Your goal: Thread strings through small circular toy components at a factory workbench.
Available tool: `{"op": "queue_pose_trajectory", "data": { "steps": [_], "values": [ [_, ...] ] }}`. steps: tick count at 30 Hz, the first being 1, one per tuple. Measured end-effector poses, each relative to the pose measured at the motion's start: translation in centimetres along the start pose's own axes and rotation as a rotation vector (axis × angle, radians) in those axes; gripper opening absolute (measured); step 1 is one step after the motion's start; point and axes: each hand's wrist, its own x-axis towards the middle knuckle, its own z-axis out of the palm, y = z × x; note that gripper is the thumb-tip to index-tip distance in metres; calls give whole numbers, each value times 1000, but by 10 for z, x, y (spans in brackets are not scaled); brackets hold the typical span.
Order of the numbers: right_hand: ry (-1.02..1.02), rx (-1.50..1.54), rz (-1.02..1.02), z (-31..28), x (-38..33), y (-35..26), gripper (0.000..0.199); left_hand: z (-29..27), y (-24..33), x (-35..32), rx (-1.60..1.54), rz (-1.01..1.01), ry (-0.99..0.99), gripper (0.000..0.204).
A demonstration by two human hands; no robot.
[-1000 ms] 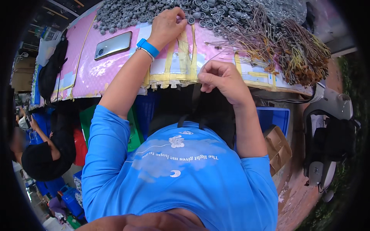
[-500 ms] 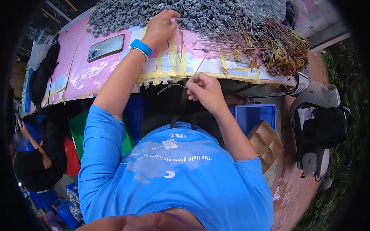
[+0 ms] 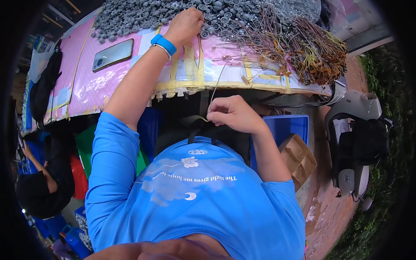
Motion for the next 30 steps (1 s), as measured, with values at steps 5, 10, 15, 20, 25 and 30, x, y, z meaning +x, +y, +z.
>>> {"op": "queue_pose_trajectory", "data": {
  "steps": [5,10,15,20,25,30],
  "values": [
    [-187,204,-284,-17,-1,10,8,0,3,-4,10,-32,29,18],
    [-156,1046,-433,-23,1,21,7,-13,8,-8,-24,17,-29,14],
    [-140,262,-11,6,15,17,7,-26,9,-19,10,101,-16,14],
    [-49,551,-335,-5,5,20,10,-59,7,-59,-211,-91,222,27],
    [49,1211,-201,3,14,17,16,-104,53,-138,-944,-604,55,32],
    [-49,892,-14,28,38,5,14,-121,93,-217,-1274,-812,51,43]
  ]
}}
